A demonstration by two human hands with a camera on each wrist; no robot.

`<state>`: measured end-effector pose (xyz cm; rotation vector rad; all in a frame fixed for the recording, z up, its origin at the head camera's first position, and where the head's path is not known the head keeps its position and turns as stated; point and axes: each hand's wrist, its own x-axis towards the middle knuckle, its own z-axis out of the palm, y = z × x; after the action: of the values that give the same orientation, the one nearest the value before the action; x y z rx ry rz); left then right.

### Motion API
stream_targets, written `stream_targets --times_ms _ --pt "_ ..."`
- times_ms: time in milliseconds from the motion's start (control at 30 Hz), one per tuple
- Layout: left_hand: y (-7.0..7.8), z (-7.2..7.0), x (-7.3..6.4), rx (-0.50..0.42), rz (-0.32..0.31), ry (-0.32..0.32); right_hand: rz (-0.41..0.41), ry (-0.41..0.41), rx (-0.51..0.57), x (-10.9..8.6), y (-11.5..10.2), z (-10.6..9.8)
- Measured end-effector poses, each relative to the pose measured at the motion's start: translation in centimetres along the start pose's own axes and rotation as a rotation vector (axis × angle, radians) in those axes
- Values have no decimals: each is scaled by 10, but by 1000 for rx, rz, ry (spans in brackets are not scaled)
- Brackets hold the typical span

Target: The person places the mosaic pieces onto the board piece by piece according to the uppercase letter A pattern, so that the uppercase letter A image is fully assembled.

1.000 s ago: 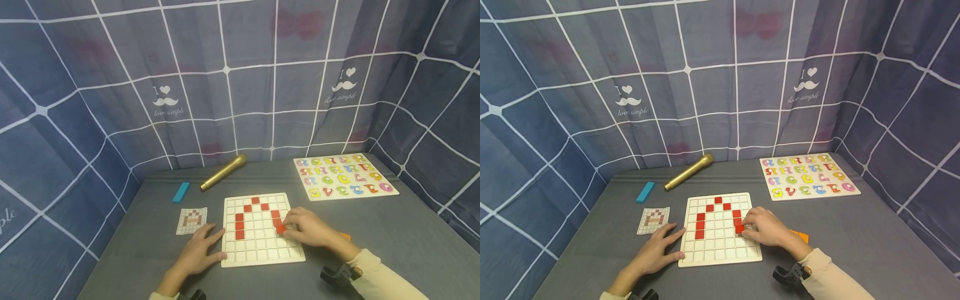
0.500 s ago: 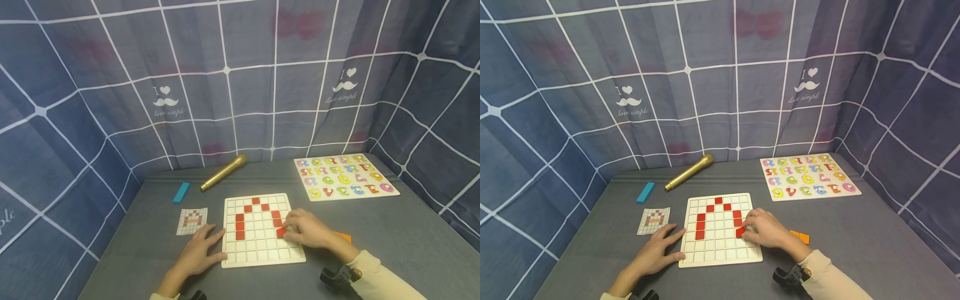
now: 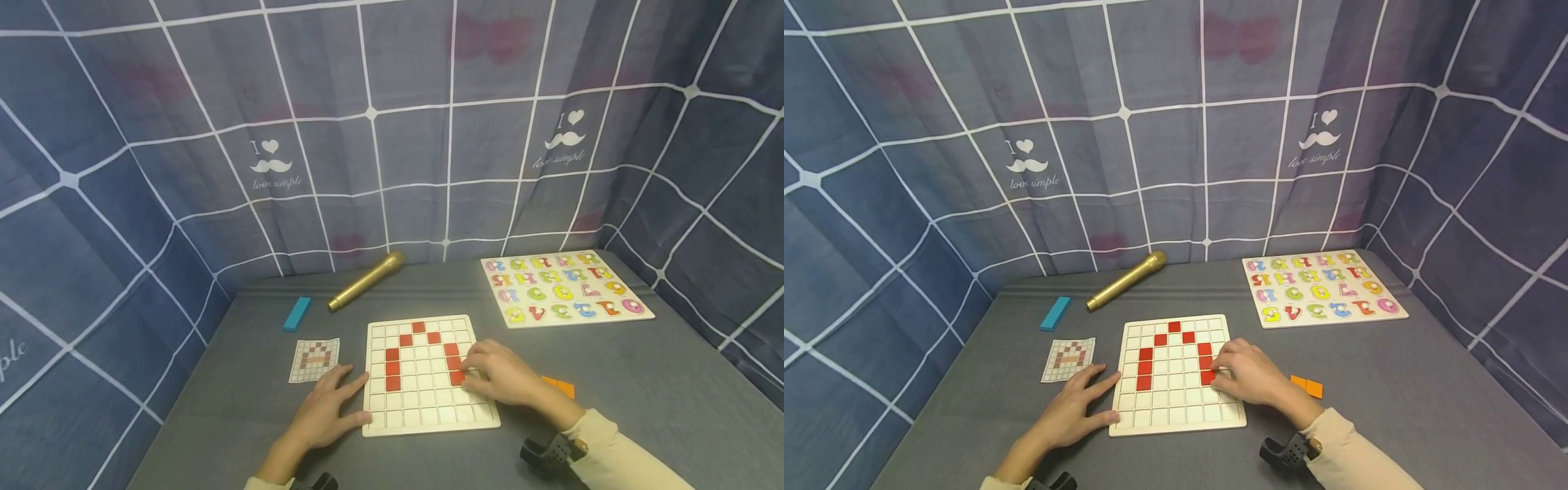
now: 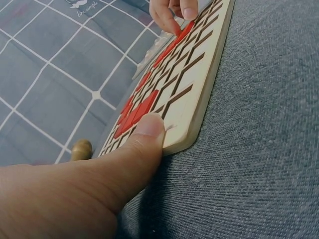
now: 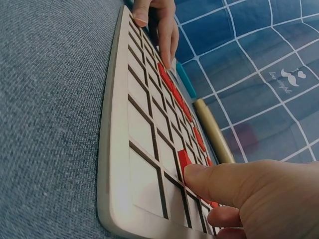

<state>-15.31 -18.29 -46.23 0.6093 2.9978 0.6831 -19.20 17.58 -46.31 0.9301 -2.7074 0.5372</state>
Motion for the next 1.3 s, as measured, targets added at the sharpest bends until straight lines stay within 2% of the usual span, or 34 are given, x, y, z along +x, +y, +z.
stream_targets --times_ms 333,600,1300 --pt "2 -3 -2 -1 -16 -24 -15 16 -21 1 0 1" --pt "1 -3 -2 6 1 -17 -2 16 -18 4 -1 2" --pt "-1 -1 0 12 -5 -14 17 20 2 3 1 3"
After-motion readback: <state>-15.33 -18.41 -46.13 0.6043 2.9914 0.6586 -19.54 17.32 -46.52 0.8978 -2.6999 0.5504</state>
